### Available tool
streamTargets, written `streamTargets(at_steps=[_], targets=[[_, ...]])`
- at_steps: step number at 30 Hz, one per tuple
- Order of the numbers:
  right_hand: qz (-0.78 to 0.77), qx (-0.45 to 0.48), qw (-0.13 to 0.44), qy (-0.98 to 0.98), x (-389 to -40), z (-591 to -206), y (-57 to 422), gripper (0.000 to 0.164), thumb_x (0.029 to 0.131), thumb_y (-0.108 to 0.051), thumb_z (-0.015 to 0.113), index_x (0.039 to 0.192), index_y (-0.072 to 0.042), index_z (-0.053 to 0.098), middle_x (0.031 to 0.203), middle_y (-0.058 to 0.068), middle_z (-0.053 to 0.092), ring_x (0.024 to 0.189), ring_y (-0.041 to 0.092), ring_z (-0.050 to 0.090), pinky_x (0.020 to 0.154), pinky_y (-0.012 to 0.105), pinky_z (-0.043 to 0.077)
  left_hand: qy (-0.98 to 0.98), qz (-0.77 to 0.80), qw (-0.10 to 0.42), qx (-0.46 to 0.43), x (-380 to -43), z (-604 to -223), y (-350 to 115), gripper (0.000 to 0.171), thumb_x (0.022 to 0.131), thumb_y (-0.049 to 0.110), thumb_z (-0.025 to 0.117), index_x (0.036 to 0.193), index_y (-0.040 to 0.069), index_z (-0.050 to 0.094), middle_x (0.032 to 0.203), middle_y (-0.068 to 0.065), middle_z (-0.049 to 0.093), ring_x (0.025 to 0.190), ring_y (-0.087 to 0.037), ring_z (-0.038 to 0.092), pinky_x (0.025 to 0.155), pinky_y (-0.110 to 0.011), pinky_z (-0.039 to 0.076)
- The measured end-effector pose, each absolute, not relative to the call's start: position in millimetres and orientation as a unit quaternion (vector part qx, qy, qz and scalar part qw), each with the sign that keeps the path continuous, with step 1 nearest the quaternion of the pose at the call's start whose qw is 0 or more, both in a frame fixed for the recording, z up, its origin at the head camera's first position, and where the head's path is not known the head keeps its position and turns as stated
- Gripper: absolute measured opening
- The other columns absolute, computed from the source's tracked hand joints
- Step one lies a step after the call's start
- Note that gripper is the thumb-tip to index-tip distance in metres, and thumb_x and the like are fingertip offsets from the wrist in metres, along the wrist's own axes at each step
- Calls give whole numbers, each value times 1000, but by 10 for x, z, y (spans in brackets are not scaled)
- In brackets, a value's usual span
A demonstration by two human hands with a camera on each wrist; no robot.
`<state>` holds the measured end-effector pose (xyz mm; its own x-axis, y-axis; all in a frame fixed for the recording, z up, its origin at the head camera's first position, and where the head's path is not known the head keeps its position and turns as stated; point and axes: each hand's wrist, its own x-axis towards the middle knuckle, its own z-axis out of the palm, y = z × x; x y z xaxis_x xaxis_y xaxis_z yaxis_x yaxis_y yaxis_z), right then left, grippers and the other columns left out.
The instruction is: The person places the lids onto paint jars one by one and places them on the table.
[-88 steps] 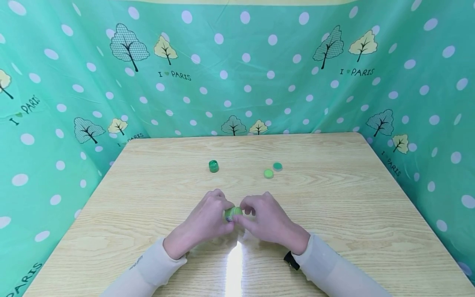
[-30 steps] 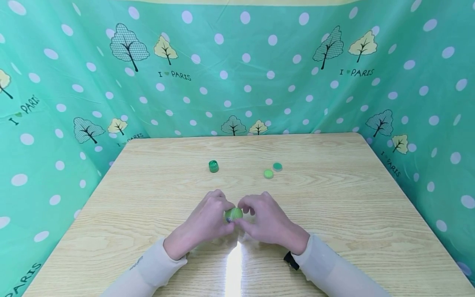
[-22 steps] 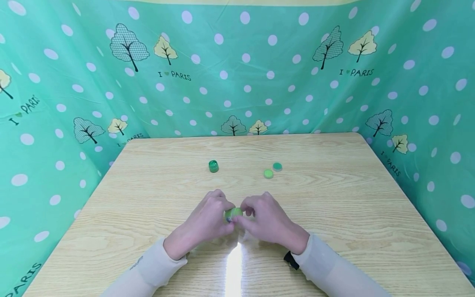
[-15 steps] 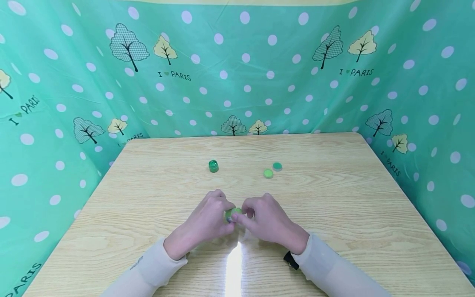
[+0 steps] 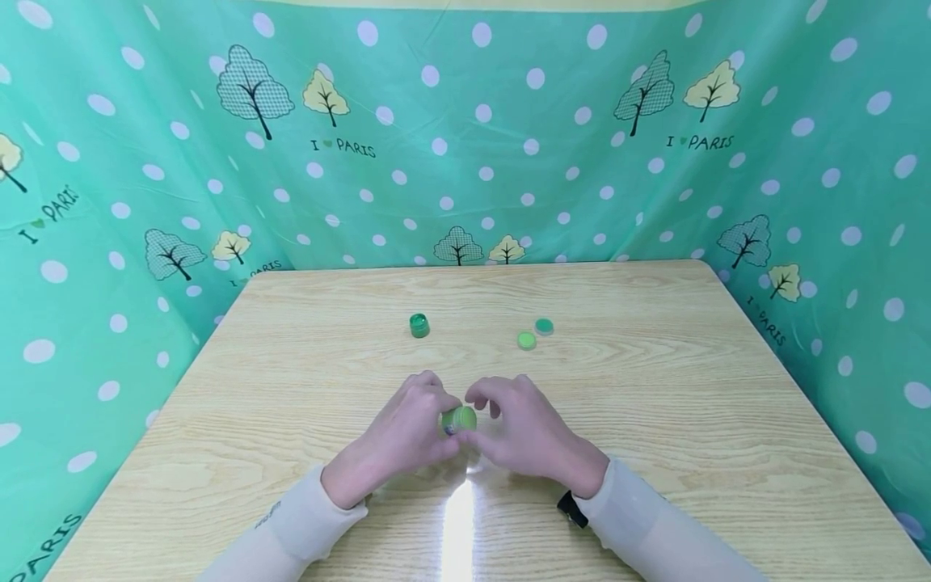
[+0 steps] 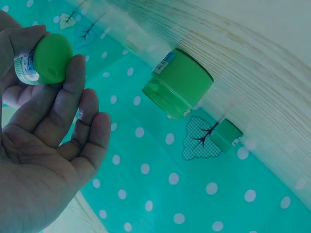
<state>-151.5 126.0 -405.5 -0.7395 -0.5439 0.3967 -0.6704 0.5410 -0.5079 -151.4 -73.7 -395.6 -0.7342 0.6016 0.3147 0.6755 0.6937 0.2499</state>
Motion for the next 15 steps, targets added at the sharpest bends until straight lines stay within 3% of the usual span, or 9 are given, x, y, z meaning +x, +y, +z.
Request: streamTargets(at_steps=[6, 15], targets=[[335, 378, 100, -857, -1510, -4079, 1249, 36, 73, -28, 81, 103, -19, 65, 96, -18, 64, 75, 9, 56, 69, 27, 37, -911, -180, 111, -355, -1518, -3961, -738, 25, 65, 23, 79, 59, 24, 55, 56, 18, 51, 70, -9, 44, 70, -25, 39], [330, 374, 113, -860, -1518, -4095, 1250, 30, 73, -26, 81, 98, -18, 66, 90, -16, 64, 73, 7, 55, 68, 26, 38, -912, -174, 112, -355, -1513, -3952, -741, 21, 65, 24, 79, 60, 23, 58, 58, 16, 55, 70, -9, 44, 69, -24, 38]])
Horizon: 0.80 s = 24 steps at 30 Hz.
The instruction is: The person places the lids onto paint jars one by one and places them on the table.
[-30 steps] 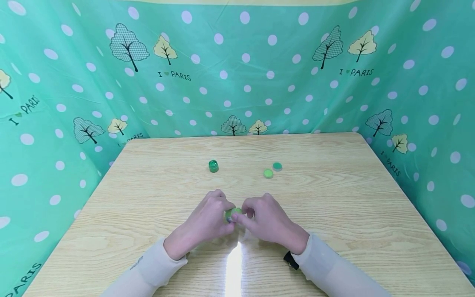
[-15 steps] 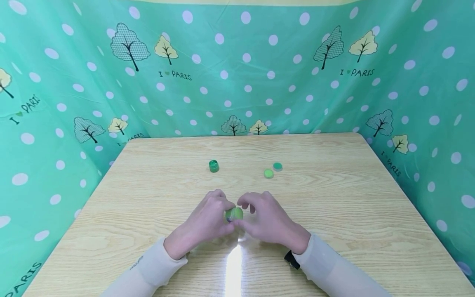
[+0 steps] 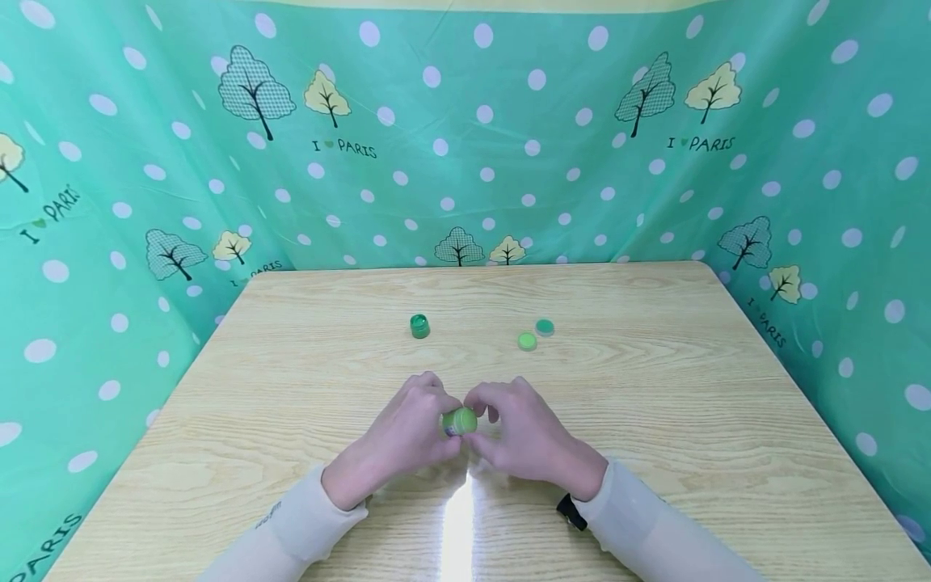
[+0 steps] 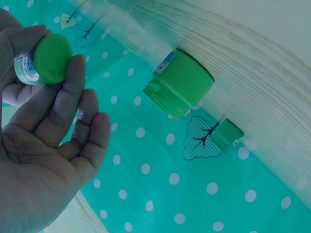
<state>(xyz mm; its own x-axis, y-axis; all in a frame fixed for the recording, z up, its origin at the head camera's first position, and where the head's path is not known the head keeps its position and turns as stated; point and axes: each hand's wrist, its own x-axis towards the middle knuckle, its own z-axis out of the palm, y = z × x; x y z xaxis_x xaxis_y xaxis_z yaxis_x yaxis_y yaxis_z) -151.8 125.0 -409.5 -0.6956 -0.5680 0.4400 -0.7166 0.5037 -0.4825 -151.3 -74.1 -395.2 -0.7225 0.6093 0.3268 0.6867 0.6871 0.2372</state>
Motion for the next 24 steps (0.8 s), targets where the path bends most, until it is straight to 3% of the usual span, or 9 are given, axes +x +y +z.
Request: streamTargets(at_steps=[12, 24], targets=[[316, 347, 111, -876, -1524, -4099, 1245, 19, 80, -38, 74, 86, -21, 69, 73, -17, 57, 63, 4, 52, 64, 24, 36, -911, -172, 116, -355, -1516, -3964, -738, 20, 64, 23, 78, 59, 23, 58, 57, 15, 56, 71, -9, 45, 70, -24, 38], [316, 332, 111, -882, -1527, -4096, 1233, 21, 86, -43, 67, 76, -24, 66, 60, -21, 49, 50, -2, 42, 60, 26, 34, -911, -172, 118, -356, -1507, -3967, -734, 21, 63, 20, 77, 58, 22, 57, 56, 14, 55, 71, -9, 46, 69, -24, 38]])
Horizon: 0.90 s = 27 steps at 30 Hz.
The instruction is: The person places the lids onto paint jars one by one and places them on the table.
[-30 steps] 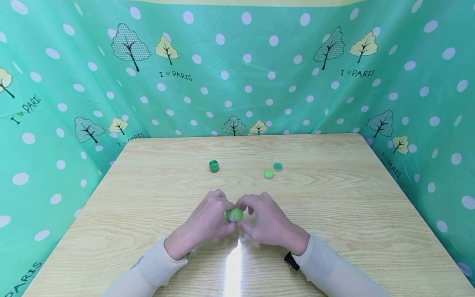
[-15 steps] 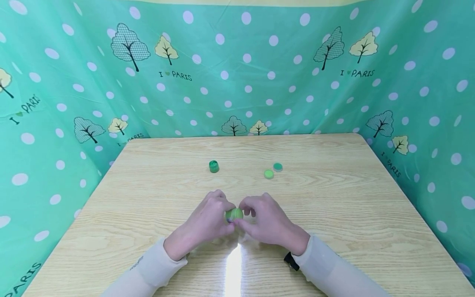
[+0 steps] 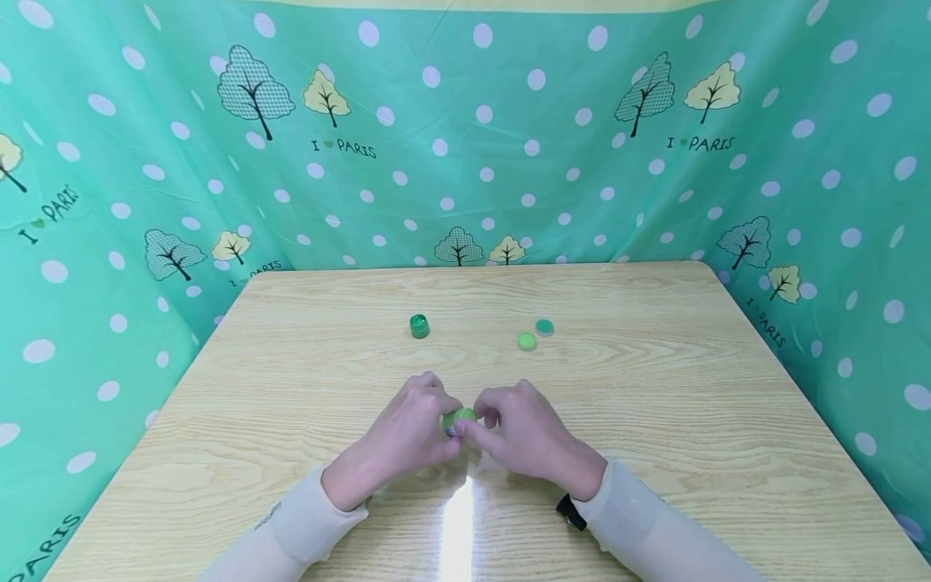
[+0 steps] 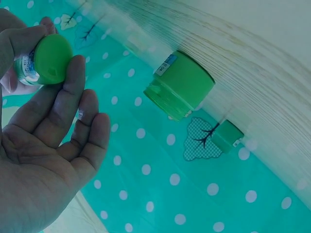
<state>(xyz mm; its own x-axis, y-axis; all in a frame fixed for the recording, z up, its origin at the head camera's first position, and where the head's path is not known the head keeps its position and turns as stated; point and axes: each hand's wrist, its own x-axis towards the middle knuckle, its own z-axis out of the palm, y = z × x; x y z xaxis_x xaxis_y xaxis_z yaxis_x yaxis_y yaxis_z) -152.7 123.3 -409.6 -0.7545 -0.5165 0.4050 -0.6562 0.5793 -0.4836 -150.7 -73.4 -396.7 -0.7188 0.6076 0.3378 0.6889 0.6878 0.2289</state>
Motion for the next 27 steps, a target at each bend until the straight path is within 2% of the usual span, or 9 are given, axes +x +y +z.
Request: streamTargets(at_steps=[8, 15, 21, 27], targets=[[319, 325, 107, -884, -1510, -4068, 1242, 31, 78, -46, 74, 93, -19, 68, 76, -14, 59, 65, 5, 52, 65, 26, 36, -914, -165, 113, -353, -1506, -3957, -740, 20, 64, 25, 80, 62, 22, 60, 59, 15, 57, 71, -9, 45, 70, -24, 38], [331, 373, 114, -859, -1516, -4085, 1248, 36, 72, -32, 81, 101, -18, 65, 92, -17, 63, 75, 8, 56, 68, 26, 38, -915, -165, 111, -352, -1514, -3953, -736, 22, 64, 26, 80, 61, 23, 58, 57, 17, 51, 71, -9, 44, 70, -25, 38], [327, 377, 117, -858, -1521, -4105, 1249, 33, 71, -26, 81, 99, -18, 65, 90, -17, 63, 75, 6, 55, 70, 26, 38, -913, -167, 115, -355, -1512, -3955, -731, 21, 64, 24, 79, 60, 23, 58, 57, 16, 53, 70, -9, 44, 68, -24, 38], [321, 364, 112, -867, -1519, -4110, 1249, 27, 74, -30, 80, 95, -19, 67, 84, -16, 62, 73, 5, 54, 68, 26, 38, -914, -160, 118, -354, -1513, -3959, -727, 26, 64, 24, 78, 58, 25, 53, 55, 18, 49, 70, -9, 44, 68, -24, 37]])
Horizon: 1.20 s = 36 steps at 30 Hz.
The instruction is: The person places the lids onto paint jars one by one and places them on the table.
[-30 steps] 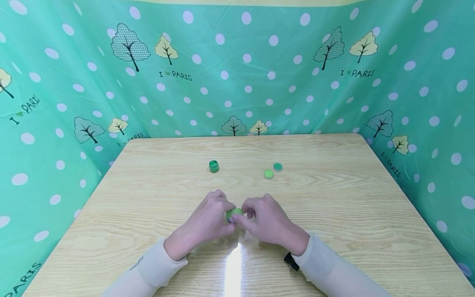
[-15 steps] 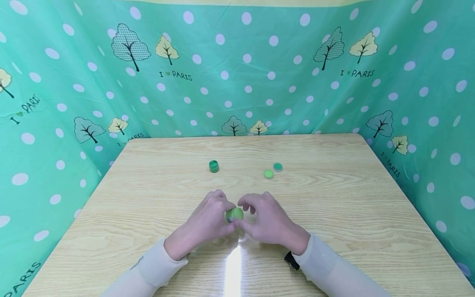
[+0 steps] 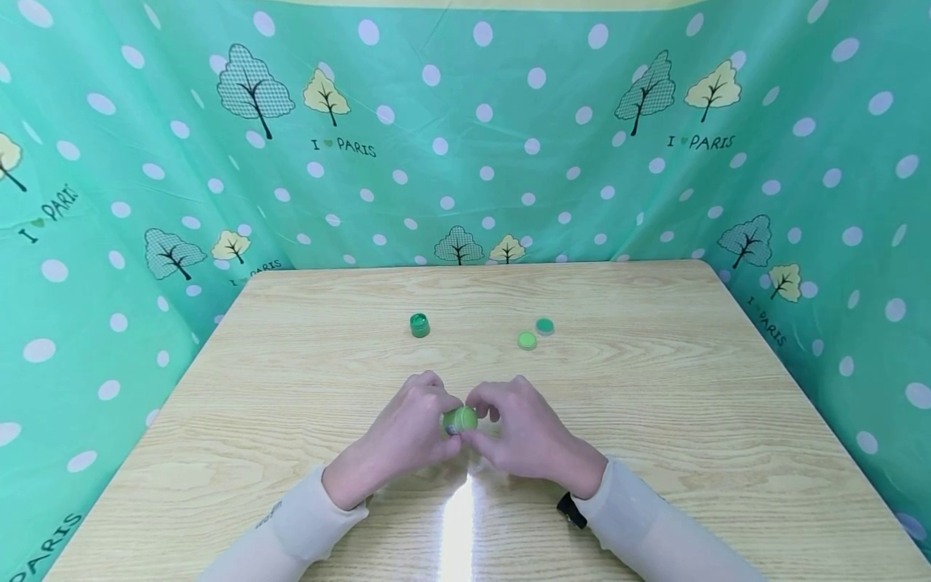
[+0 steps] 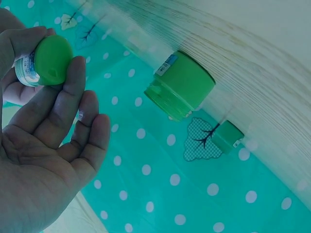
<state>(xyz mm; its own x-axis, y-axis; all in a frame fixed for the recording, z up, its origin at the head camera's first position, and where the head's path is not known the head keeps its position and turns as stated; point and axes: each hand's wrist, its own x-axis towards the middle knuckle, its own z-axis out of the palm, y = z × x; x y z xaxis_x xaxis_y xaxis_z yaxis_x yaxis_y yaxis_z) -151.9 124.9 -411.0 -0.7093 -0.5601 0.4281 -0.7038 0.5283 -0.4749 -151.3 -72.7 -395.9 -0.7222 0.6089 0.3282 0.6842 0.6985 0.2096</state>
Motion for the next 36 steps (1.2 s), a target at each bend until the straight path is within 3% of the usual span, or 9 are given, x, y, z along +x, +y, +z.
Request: streamTargets(at_steps=[16, 27, 36], targets=[[315, 346, 109, -877, -1521, -4102, 1241, 20, 81, -39, 73, 86, -20, 68, 71, -11, 59, 62, 6, 52, 64, 26, 36, -915, -159, 116, -352, -1513, -3955, -729, 30, 64, 24, 78, 55, 24, 49, 53, 18, 47, 72, -9, 46, 70, -24, 39], [325, 354, 112, -870, -1513, -4099, 1246, 37, 73, -36, 80, 103, -19, 66, 87, -15, 62, 75, 6, 55, 68, 26, 38, -914, -161, 116, -353, -1518, -3955, -737, 28, 64, 26, 80, 58, 25, 52, 55, 18, 49, 70, -9, 44, 69, -24, 38], [317, 362, 113, -869, -1513, -4106, 1241, 29, 74, -33, 79, 97, -20, 68, 80, -17, 61, 73, 6, 53, 69, 26, 38, -911, -173, 118, -356, -1517, -3956, -736, 27, 64, 23, 78, 57, 25, 53, 55, 18, 49, 70, -9, 44, 69, -24, 38]])
